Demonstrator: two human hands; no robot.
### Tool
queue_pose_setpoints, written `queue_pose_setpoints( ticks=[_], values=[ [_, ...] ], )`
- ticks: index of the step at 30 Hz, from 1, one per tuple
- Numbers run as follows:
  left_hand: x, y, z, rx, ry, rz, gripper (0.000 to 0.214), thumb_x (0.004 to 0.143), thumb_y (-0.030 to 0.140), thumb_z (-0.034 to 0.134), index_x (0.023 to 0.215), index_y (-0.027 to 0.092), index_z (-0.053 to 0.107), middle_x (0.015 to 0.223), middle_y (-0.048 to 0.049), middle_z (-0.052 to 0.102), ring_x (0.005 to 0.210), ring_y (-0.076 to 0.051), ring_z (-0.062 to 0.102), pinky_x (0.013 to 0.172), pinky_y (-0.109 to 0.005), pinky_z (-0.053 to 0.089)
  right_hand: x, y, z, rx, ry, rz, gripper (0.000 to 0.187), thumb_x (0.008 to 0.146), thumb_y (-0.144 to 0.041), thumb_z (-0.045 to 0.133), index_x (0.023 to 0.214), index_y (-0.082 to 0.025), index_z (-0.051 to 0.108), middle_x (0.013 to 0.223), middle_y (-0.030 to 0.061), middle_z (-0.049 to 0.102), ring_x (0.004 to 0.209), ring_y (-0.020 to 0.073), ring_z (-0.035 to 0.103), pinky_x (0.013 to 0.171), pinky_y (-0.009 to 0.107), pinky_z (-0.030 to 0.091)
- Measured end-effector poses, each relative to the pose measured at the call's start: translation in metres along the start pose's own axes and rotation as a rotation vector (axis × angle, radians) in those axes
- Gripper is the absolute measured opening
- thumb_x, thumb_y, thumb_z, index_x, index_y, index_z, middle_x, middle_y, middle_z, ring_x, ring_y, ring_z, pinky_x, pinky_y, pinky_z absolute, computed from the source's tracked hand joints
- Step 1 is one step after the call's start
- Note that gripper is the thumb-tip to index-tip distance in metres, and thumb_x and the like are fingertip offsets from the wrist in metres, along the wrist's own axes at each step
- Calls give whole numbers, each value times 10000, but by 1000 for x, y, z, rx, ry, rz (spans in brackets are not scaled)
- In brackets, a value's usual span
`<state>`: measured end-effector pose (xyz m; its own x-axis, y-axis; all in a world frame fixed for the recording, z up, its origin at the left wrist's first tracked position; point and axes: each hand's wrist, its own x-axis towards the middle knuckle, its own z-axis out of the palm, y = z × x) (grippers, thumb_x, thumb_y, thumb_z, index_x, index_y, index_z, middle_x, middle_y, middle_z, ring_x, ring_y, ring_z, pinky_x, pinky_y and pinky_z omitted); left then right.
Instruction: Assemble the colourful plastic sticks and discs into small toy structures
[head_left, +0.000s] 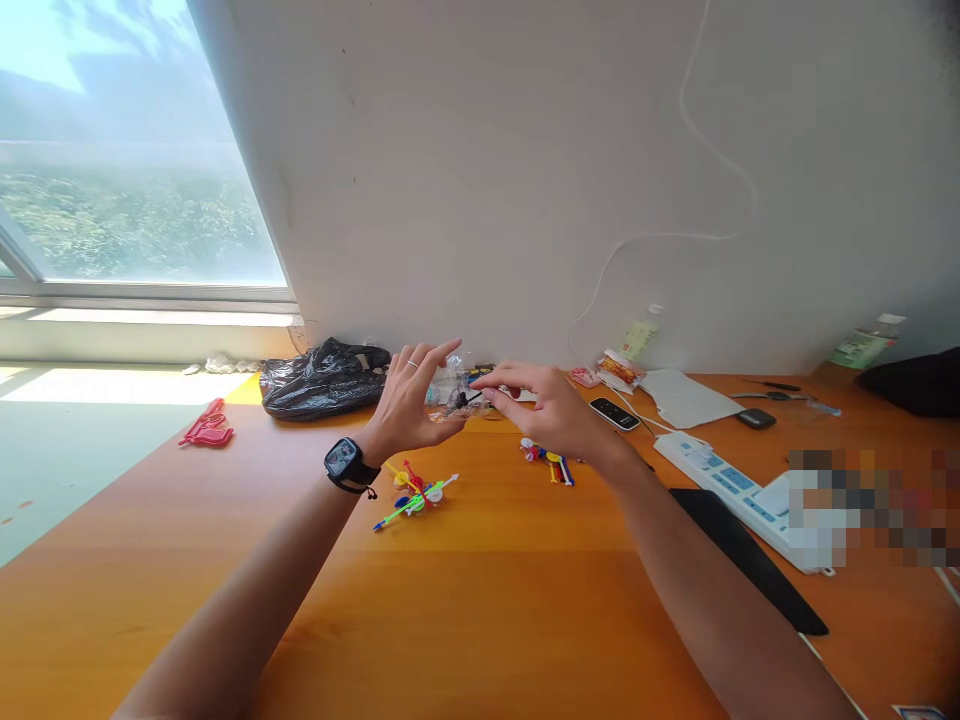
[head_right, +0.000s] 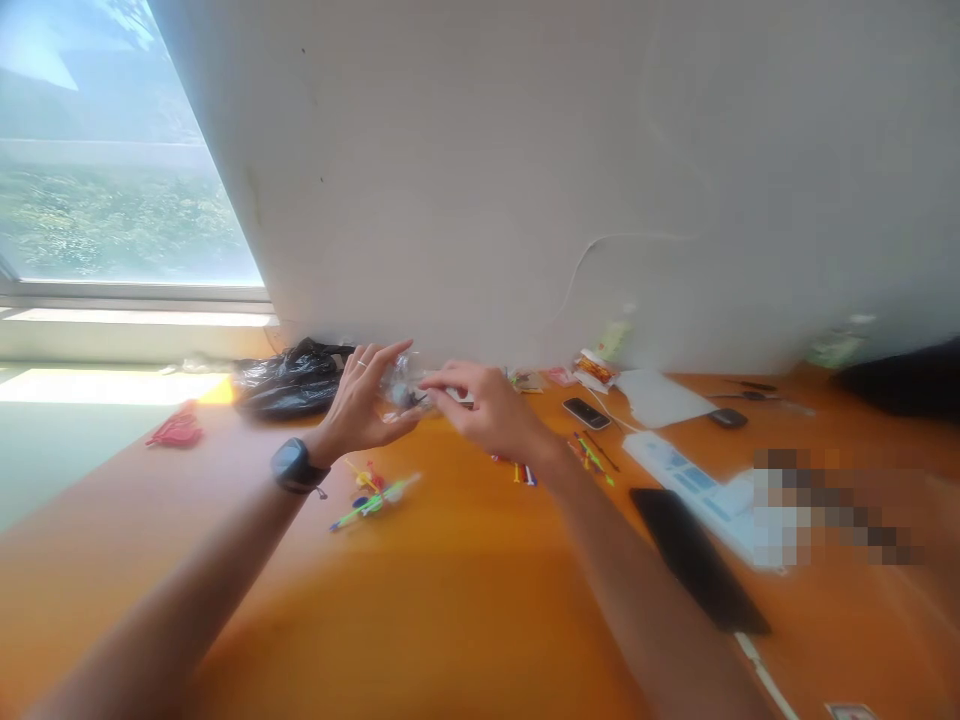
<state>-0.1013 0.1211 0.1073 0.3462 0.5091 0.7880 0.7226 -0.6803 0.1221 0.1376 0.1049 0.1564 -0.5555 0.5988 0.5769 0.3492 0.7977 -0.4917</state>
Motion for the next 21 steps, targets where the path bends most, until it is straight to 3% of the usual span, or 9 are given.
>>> queue_pose_setpoints(
  ticks=[4,11,21],
  values=[
    [2,6,-2,-3,50,-1,862,810,504,758,1552,256,395,1207,-105,607,1058,-313,560,1044,-485,393,-2,-13,-7,-97,18,-111,242,1005,-197,602,1139,-255,794,1027,56,748,1008,231,618,899,378,495],
    [5,10,-8,11,84,15,869,778,484,766,1538,254,413,1206,-104,605,1055,-318,556,1043,-491,395,-3,-19,-12,-149,67,-198,255,1011,-146,598,1137,-266,784,1056,52,749,1061,248,586,947,407,498],
    [8,21,-14,25,90,60,841,777,445,755,1530,259,431,1214,-106,610,1045,-320,547,1000,-485,404,-5,-27,-11,-201,29,-169,232,990,-137,647,1114,-281,780,1022,37,799,1033,258,613,945,441,441]
  ],
)
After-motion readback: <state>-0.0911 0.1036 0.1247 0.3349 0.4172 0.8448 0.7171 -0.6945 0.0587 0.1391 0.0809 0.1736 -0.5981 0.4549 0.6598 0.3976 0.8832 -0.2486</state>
